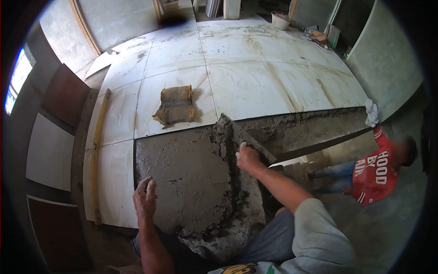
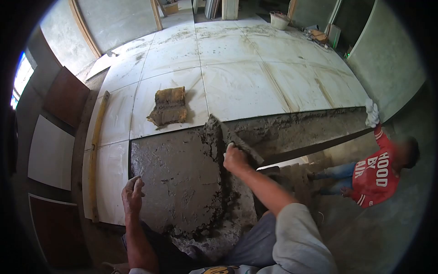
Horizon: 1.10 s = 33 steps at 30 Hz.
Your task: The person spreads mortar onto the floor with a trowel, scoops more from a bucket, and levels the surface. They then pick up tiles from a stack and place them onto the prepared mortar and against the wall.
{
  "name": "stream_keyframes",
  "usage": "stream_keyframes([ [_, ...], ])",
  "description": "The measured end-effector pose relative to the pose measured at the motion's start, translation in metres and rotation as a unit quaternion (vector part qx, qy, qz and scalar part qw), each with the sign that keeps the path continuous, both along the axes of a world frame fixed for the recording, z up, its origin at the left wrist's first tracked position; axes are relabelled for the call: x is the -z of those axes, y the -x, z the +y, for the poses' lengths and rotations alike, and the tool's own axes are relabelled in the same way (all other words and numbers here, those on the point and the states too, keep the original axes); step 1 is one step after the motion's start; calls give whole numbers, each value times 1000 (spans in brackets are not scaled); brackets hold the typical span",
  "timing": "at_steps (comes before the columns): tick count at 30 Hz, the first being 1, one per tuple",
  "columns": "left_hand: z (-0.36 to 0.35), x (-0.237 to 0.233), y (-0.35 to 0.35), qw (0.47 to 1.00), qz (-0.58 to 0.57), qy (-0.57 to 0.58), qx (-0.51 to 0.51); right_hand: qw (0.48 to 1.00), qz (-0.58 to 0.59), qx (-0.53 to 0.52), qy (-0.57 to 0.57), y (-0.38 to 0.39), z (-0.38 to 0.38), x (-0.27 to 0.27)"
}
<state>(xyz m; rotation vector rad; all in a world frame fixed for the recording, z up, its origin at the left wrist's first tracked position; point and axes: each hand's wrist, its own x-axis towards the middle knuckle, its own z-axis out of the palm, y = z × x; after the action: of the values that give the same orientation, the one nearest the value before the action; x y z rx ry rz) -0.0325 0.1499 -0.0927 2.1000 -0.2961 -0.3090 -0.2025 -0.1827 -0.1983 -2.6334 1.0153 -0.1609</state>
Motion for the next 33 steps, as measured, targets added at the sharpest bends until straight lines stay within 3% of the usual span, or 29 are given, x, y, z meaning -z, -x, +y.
stream_keyframes([
  [3, 0, 9, -9, 999, 25, 17, 22, 990, 57, -46, 118, -30, 13, 49],
  [5, 7, 20, -20, 999, -21, 0, 34, 994, 103, 9, -34, -50, 39, 32],
  [8, 10, -8, -16, 996, 84, 4, 35, 993, 91, 61, -50, -51, 79, 31],
  [10, 19, 10, -22, 996, 72, 13, 43, 976, -24, 180, -120, -48, 95, 30],
  [14, 14, 34, -35, 993, 73, 63, 63, 947, -35, 292, -127, -19, 114, 55],
  [15, 13, 27, -35, 993, 74, 66, 68, 930, -48, 311, -193, -10, 115, 71],
  [16, 9, 16, -34, 990, 109, 69, 65, 907, -62, 328, -258, -8, 121, 62],
  [17, 3, 7, -34, 985, 142, 74, 61, 907, -65, 330, -253, -8, 124, 53],
  [19, -7, 2, -33, 983, 146, 89, 69, 854, -78, 381, -346, -23, 142, -10],
  [20, -11, 4, -26, 980, 157, 95, 72, 917, -67, 346, -189, -20, 122, 57],
  [23, -16, -12, -10, 980, 138, 71, 126, 921, 20, 331, -203, -34, 125, 0],
  [26, 6, 21, -19, 988, 63, 66, 127, 920, 30, 338, -196, -19, 125, 3],
  [33, 32, -9, -21, 993, 112, -3, 24, 942, 39, 288, -169, -35, 101, 27],
])
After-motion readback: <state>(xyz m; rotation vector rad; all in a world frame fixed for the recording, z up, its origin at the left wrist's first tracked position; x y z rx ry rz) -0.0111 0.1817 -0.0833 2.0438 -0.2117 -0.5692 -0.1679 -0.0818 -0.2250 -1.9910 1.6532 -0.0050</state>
